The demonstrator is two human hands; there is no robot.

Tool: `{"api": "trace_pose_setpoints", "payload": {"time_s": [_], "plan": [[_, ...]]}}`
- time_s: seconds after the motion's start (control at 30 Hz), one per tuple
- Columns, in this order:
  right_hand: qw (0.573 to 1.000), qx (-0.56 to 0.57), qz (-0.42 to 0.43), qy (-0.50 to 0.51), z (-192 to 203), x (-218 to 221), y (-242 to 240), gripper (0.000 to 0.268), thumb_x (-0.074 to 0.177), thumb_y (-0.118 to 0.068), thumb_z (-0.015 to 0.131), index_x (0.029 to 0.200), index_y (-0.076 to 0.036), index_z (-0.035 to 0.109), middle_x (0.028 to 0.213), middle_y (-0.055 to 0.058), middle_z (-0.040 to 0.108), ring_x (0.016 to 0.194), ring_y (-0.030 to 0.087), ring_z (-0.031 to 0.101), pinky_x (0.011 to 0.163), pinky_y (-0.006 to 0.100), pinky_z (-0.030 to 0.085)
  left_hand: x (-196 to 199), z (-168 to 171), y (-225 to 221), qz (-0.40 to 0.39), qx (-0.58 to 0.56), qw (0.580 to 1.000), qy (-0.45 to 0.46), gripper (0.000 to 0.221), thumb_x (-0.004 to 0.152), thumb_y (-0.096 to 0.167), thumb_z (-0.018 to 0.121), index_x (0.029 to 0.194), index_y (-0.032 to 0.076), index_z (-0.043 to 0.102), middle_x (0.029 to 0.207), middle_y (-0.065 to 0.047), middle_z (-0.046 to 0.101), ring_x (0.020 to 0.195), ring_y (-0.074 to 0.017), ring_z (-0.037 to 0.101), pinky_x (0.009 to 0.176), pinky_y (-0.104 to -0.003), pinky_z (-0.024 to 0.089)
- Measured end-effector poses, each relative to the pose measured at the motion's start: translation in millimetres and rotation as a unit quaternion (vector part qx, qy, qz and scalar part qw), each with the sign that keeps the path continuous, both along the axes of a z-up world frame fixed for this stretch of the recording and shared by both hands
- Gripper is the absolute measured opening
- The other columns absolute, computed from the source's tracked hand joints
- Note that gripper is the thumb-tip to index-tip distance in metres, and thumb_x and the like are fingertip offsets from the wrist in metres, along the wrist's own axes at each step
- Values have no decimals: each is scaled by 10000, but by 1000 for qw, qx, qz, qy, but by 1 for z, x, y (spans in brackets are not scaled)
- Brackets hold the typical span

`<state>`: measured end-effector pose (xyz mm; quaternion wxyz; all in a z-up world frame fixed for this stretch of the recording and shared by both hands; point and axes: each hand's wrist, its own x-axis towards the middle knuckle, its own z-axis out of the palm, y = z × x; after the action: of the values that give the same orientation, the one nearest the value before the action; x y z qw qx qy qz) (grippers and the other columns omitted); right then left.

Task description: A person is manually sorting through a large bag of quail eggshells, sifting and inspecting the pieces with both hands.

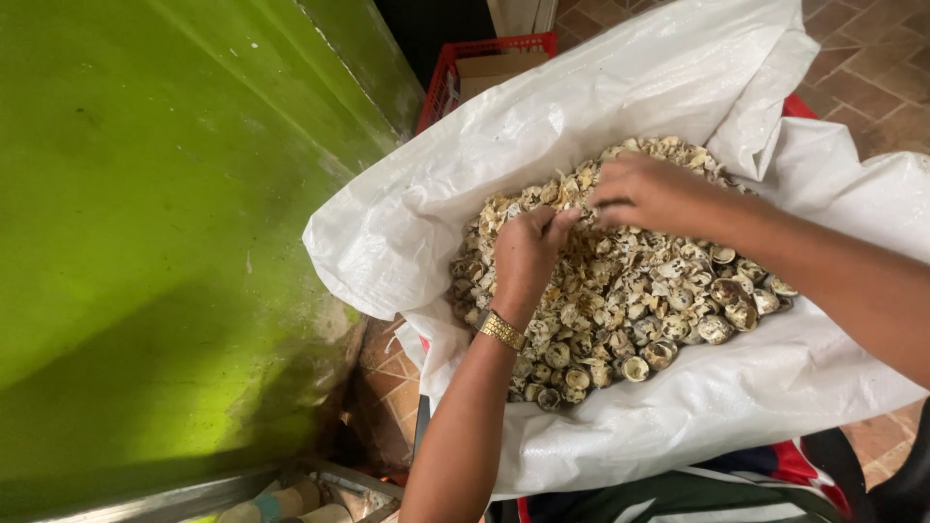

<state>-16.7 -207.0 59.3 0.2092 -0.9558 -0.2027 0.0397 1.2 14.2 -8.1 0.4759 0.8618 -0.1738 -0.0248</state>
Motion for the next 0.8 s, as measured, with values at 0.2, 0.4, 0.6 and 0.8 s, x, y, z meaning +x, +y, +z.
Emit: {"api": "trace_pose_setpoints", "payload": {"time_s": [0.2,0.4,0.6,0.8], "plan": [[1000,-6,12,8,-74,8,-7,352,964,-5,560,1256,-159,684,1058,76,707,1045,216,667,898,359,579,-23,-5,-19,-100,229,959,-131,506,839,490,799,1158,101,750,982,-83,677,1004,-301,694,884,-450,533],[994,-8,-66,-89,-45,23,-29,340,1053,-304,476,1090,-30,674,975,215,653,1045,429,620,934,506,509,-29,-49,-32,-70,304,902,-299,185,771,350,858,864,207,786,854,25,589,925,-219,609,888,-432,433],[986,88,-57,-131,-30,15,-33,229,939,-267,693,963,-41,664,896,149,642,962,361,645,886,464,524,-23,12,-22,-41,304,917,-253,83,863,58,799,874,125,752,810,-1,611,857,-199,625,856,-407,467],[971,187,-71,-129,-14,9,-25,203,874,-143,789,976,-14,670,856,118,635,837,284,657,763,415,545,-4,-9,-11,45,241,910,-334,325,705,199,956,810,113,661,787,-6,551,862,-226,596,899,-457,406]]}}
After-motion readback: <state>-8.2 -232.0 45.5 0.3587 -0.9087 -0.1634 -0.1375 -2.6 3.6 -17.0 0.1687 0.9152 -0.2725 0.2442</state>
